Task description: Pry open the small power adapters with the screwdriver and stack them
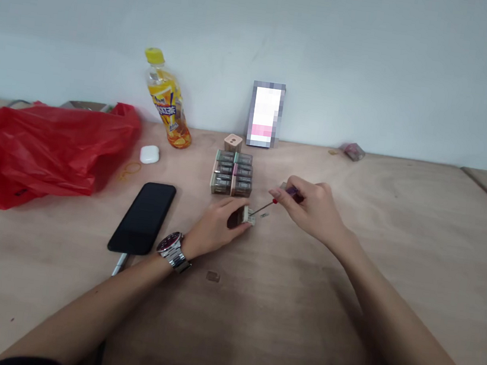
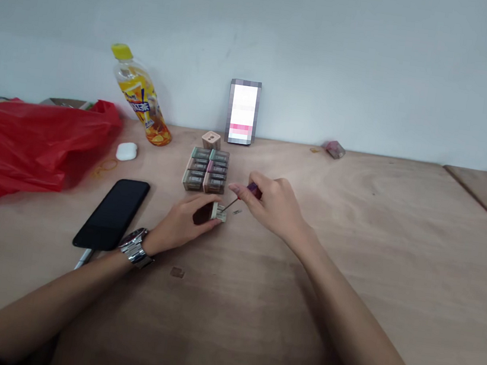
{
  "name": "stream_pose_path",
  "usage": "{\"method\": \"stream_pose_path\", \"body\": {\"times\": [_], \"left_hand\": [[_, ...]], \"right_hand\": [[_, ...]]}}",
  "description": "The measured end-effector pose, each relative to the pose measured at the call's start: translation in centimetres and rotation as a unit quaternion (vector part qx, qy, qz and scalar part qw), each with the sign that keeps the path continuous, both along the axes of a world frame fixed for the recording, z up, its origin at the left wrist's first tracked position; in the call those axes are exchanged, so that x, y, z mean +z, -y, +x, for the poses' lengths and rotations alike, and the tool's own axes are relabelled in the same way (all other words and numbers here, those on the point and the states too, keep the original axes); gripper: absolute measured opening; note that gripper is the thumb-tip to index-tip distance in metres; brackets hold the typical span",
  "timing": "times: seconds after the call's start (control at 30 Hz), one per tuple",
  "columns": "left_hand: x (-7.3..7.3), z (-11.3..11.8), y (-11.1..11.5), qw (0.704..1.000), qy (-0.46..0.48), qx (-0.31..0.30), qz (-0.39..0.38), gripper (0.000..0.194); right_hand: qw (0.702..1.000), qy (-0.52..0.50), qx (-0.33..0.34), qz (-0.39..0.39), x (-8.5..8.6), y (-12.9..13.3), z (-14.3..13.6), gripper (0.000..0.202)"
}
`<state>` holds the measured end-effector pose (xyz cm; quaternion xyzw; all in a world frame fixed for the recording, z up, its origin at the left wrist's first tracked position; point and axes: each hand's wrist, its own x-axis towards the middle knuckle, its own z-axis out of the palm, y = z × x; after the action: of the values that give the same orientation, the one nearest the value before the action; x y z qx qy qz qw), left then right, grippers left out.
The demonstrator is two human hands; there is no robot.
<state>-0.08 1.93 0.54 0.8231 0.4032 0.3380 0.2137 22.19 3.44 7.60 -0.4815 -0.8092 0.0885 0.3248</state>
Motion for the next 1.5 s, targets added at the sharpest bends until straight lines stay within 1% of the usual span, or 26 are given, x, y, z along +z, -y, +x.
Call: {"method": "stream_pose_path", "body": {"times": [0.13, 0.5, 1.33, 1.4, 1.5], "left_hand": [[0.09, 0.04, 0.03, 1.0, 0.002, -0.001, -0.005, 0.04], [0.18, 0.0, 0.05, 1.0, 0.001, -0.002, -0.012, 0.04], [0.03, -0.03, 0.02, 1.0, 0.005, -0.004, 0.004, 0.039], [0.04, -0.02, 0.04, 1.0, 0.006, -0.004, 0.005, 0.039], [0.12, 0.0, 0.08, 1.0, 0.005, -0.003, 0.001, 0.038]], "right_hand": [[1.0, -0.004, -0.007, -0.012, 0.0, 0.07, -0.01, 0.043], [1.0, 0.0, -0.016, -0.001, 0.02, -0.07, 0.06, 0.044], [0.999, -0.005, -0.036, -0.015, 0.08, -0.1, 0.35, 0.046], [0.999, -0.011, -0.038, -0.019, 0.02, -0.14, 0.38, 0.044], [0.997, -0.049, -0.037, -0.044, -0.17, -0.18, 0.33, 0.04]]}}
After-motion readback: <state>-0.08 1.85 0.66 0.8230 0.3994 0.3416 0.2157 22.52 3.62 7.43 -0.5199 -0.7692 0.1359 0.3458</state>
